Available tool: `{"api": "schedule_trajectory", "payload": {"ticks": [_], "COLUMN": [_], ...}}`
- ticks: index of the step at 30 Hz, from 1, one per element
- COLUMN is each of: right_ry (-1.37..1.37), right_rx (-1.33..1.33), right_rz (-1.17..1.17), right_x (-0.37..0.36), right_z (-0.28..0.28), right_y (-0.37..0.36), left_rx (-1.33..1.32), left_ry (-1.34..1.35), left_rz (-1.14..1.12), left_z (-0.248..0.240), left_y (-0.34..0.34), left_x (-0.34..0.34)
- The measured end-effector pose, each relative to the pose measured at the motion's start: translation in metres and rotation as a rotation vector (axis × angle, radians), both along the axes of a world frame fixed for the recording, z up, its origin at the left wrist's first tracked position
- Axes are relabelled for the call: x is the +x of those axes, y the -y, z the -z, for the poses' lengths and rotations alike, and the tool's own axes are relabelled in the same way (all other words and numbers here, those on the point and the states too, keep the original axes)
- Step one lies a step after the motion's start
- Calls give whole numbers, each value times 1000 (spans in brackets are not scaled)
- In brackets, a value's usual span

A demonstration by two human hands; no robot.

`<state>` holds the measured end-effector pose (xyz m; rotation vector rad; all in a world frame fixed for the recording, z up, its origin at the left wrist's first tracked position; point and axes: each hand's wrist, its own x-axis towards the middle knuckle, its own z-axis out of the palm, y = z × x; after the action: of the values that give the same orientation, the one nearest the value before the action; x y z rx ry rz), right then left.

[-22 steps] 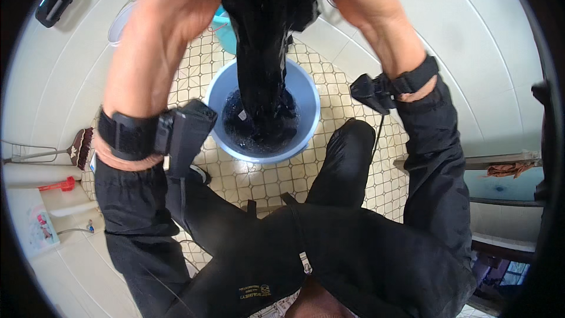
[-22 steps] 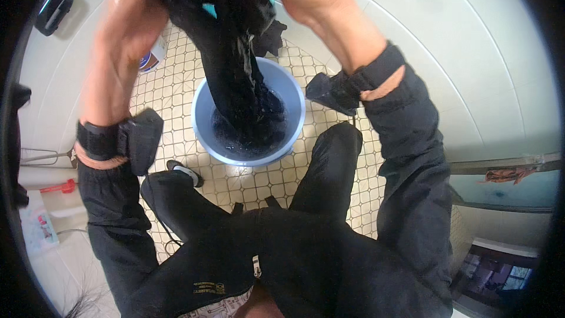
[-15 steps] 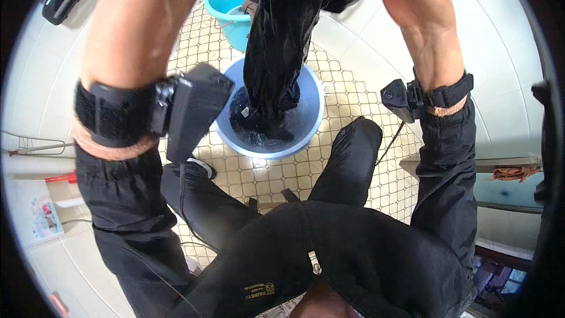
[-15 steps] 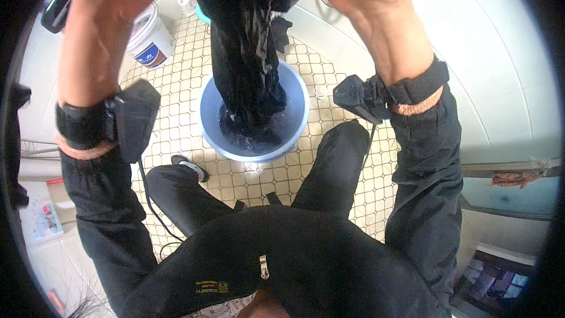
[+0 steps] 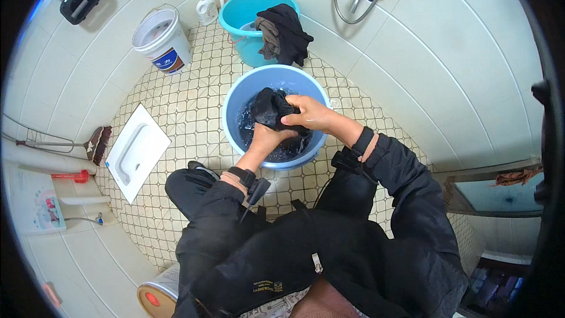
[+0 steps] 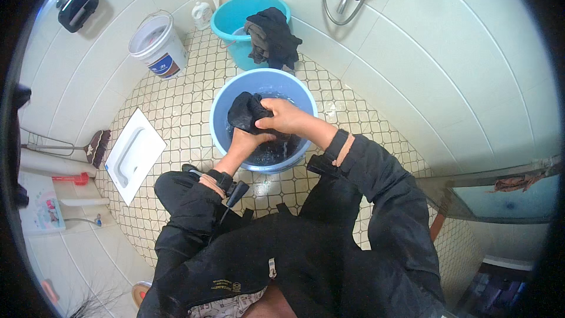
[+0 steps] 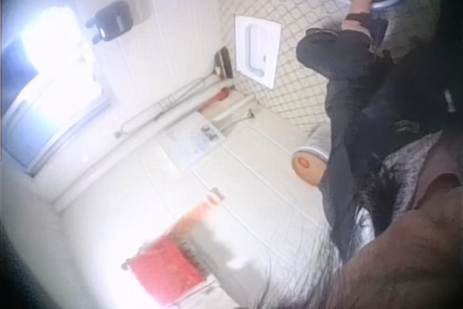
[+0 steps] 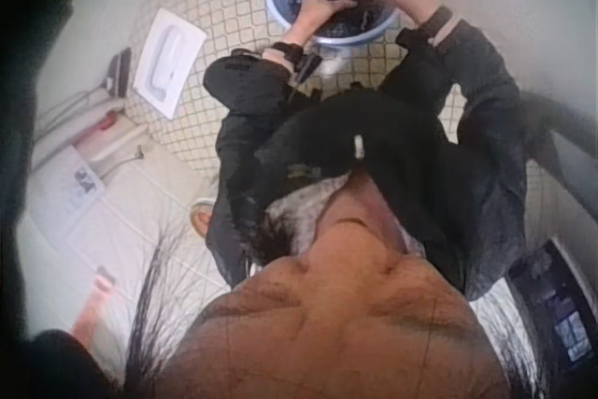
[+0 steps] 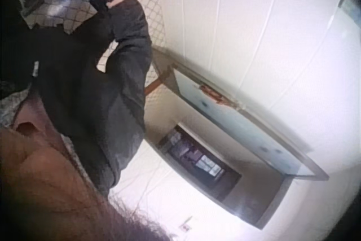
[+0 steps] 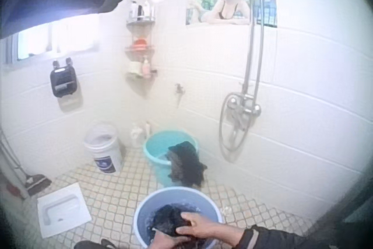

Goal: The person hand-washes several dark garments in a blue bucket of soapy water, repeatedly submerging, agitating, and wringing each item. They transfer washed items to a second teal bucket and continue with additional pieces, including a brown cloth and a black garment.

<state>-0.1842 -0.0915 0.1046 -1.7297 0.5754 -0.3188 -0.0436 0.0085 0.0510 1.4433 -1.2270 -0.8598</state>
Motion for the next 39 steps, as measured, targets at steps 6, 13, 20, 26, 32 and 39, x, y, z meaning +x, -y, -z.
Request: {"api": "schedule_trajectory", "payload": {"ticks": [6, 13, 20, 26, 32, 39], "right_ry": [525, 69, 225, 239, 214, -297], "right_rx": [353, -143, 85, 364, 326, -35], "right_rz": [13, 78, 82, 398, 678, 755], "right_x": [-30, -32, 12, -12, -44, -26], "right_z": [-37, 15, 55, 24, 23, 106], "right_y": [31, 43, 31, 39, 45, 52], "left_rx": [-237, -258, -380, -426, -300, 851], "left_ry": [-272, -627, -569, -552, -513, -240], "left_rz": [25, 56, 188, 117, -250, -91], "left_z": [-73, -213, -272, -253, -118, 79], "left_y": [51, 68, 95, 107, 93, 84], "left_x": [21, 6, 7, 83, 115, 82]}}
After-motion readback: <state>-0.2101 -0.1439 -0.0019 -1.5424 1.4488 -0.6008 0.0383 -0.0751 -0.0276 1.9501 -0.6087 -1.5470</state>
